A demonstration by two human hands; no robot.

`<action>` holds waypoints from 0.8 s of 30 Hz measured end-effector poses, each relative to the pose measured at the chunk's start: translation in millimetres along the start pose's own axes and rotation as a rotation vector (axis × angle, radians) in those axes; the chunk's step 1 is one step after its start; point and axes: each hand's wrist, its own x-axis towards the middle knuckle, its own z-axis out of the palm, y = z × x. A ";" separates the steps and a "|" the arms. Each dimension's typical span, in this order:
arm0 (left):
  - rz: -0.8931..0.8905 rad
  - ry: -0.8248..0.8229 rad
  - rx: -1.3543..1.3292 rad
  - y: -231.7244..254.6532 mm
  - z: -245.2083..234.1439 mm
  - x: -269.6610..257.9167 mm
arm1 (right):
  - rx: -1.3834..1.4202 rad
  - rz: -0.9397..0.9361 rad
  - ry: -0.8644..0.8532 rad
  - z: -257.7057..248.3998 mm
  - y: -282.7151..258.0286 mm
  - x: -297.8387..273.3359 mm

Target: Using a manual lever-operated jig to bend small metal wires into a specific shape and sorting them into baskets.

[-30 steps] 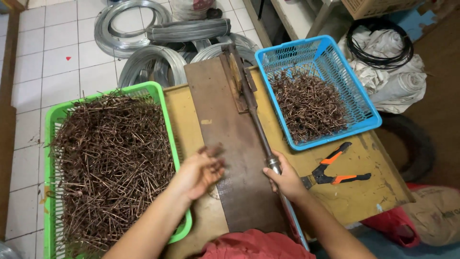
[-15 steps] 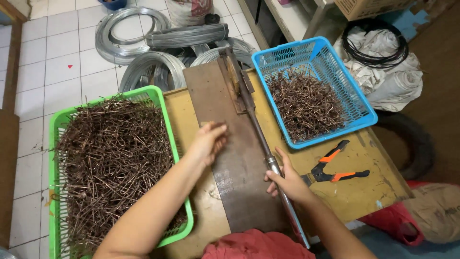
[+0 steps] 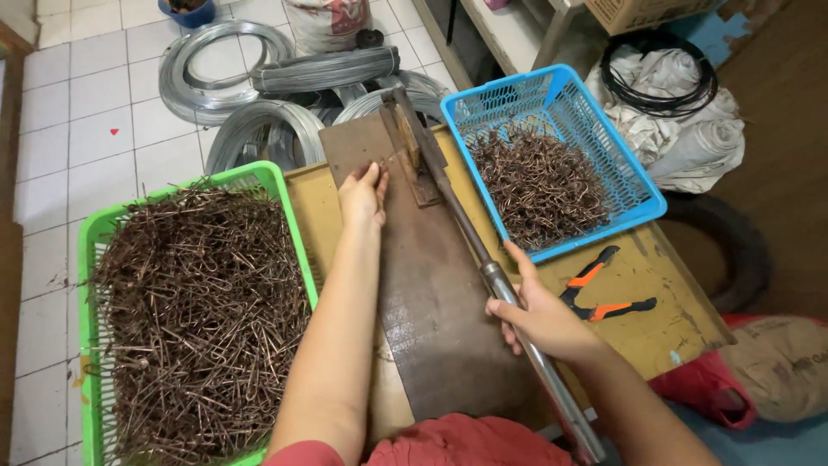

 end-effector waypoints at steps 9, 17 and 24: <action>-0.117 -0.118 0.070 17.8 -19.5 1.8 | 0.101 -0.142 -0.129 -12.6 -53.8 -7.8; -0.226 -0.091 0.341 51.0 -19.7 -22.5 | 0.088 -0.146 -0.185 -15.7 -67.7 -10.1; -0.243 -0.105 0.449 36.4 -16.4 -13.6 | 0.108 -0.188 -0.181 -15.0 -68.2 -12.0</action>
